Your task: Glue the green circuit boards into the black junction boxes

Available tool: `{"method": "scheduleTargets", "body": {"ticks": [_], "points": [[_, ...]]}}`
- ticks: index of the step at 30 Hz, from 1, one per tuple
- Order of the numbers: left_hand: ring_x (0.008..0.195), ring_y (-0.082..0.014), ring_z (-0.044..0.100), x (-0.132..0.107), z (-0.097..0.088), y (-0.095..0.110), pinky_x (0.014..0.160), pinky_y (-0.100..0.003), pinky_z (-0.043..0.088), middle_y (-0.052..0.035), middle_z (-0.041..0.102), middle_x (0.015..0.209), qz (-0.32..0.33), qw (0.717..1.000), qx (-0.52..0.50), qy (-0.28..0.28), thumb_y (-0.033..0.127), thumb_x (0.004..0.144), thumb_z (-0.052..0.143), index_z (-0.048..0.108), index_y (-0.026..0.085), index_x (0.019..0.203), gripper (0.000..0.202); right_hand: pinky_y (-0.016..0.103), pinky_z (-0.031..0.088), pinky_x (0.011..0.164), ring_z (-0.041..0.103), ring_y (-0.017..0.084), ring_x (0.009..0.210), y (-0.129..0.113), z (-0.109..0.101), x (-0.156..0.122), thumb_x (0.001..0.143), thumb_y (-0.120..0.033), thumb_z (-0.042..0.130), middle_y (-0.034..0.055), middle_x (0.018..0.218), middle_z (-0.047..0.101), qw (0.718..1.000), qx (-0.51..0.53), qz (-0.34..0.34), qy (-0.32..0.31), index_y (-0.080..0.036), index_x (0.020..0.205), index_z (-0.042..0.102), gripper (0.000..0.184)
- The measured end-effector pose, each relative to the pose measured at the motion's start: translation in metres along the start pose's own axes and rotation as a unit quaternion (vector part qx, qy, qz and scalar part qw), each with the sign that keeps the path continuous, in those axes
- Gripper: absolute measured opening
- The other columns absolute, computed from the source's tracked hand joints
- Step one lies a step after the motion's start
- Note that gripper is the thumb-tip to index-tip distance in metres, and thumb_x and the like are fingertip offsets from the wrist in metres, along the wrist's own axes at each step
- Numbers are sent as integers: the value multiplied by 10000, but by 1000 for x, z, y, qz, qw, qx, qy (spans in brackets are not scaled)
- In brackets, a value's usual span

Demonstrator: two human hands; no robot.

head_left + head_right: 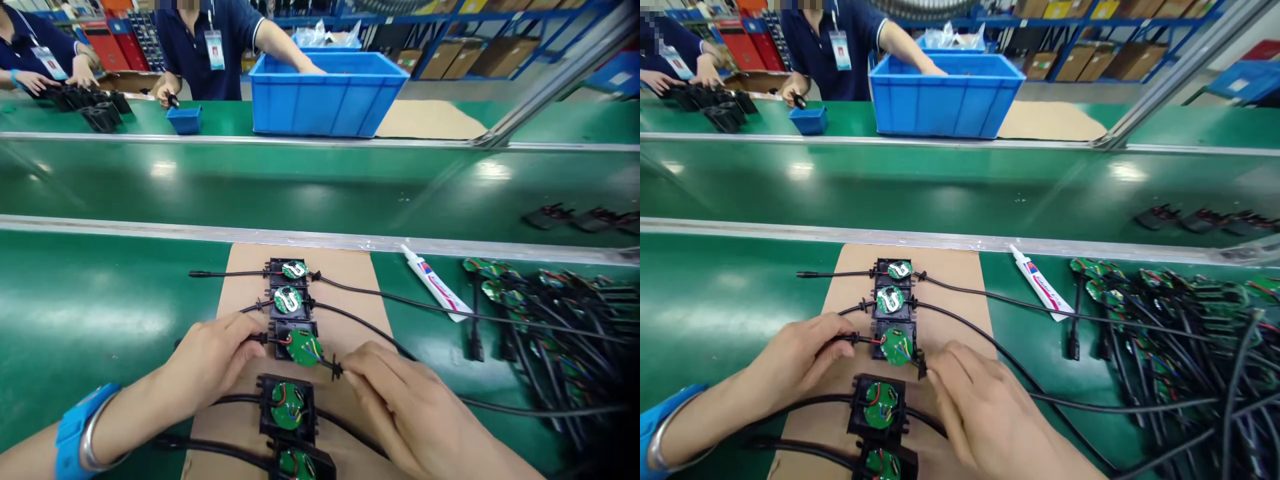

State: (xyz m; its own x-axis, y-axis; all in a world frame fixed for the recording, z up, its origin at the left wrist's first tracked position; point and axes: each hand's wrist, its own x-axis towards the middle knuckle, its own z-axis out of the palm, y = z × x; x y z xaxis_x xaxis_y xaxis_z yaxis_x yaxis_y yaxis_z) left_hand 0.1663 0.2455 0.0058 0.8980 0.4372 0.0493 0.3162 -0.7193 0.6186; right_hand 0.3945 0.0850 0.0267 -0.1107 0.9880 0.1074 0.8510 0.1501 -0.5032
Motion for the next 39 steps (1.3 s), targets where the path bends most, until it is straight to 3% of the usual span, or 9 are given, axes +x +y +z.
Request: {"method": "scheduleTargets", "body": {"ticks": [3, 8, 12, 17, 23, 29, 32, 36, 39], "points": [[739, -160, 637, 9, 2, 7, 614, -275, 511, -28, 653, 870, -1, 999, 31, -14, 262, 985, 373, 569, 170, 1006, 217, 304, 448, 572, 527, 155, 643, -8, -7, 10, 924, -141, 382, 50, 767, 558, 997, 10, 31, -67, -192, 870, 537, 172], [699, -199, 639, 21, 14, 10, 564, -322, 518, -33, 636, 791, -12, 996, 73, -42, 219, 958, 411, 573, 149, 951, 176, 325, 390, 560, 517, 171, 628, -3, 4, 28, 908, -145, 356, 43, 752, 548, 989, 11, 77, -122, -188, 812, 514, 189], [753, -186, 645, 20, 15, 6, 632, -314, 528, -34, 656, 840, -31, 998, 29, -38, 217, 944, 446, 589, 158, 979, 159, 317, 368, 563, 525, 168, 633, 0, 7, 38, 858, -148, 407, 35, 798, 567, 982, 8, 90, -166, -193, 898, 538, 144], [896, -158, 658, 18, 8, 0, 798, -306, 541, -14, 697, 997, -46, 997, -54, -33, 213, 920, 508, 648, 198, 1038, 183, 336, 434, 645, 597, 193, 727, 5, 16, 37, 898, -231, 441, 39, 906, 625, 989, -40, 25, -142, -252, 1125, 613, 286], [804, -152, 651, 17, 9, 10, 732, -288, 556, -29, 693, 882, -30, 998, -54, -14, 165, 920, 445, 665, 164, 935, 220, 318, 475, 622, 627, 198, 726, 5, 31, 27, 904, -193, 422, 100, 918, 640, 994, -61, 6, -91, -165, 1181, 633, 349], [877, -240, 646, 13, 26, 14, 742, -417, 583, -114, 667, 951, 11, 992, 120, -45, 25, 804, 372, 632, 106, 935, 302, 301, 508, 663, 638, 194, 754, 3, 33, 26, 898, -175, 414, 133, 921, 650, 996, -50, 7, -78, -126, 1177, 645, 366], [736, -269, 637, 23, 26, 20, 594, -428, 575, -124, 663, 872, 6, 968, 238, -81, 8, 666, 418, 641, 92, 881, 320, 305, 514, 658, 642, 198, 745, 2, 33, 27, 891, -182, 432, 133, 901, 653, 994, -58, 6, -89, -127, 1172, 654, 363], [583, -250, 582, 34, 15, 26, 514, -418, 538, -70, 610, 684, -17, 944, 290, -155, 82, 691, 498, 619, 143, 704, 136, 341, 511, 579, 641, 221, 658, 0, 34, 27, 868, -183, 448, 131, 859, 654, 990, -103, 13, -92, -142, 1125, 681, 349], [723, -231, 629, 23, 12, 26, 621, -377, 581, -83, 655, 856, 6, 953, 297, -61, 90, 783, 511, 669, 128, 915, 209, 364, 494, 516, 640, 248, 630, -3, 36, 26, 845, -171, 457, 139, 877, 658, 989, -126, 10, -79, -142, 1118, 685, 357]]}}
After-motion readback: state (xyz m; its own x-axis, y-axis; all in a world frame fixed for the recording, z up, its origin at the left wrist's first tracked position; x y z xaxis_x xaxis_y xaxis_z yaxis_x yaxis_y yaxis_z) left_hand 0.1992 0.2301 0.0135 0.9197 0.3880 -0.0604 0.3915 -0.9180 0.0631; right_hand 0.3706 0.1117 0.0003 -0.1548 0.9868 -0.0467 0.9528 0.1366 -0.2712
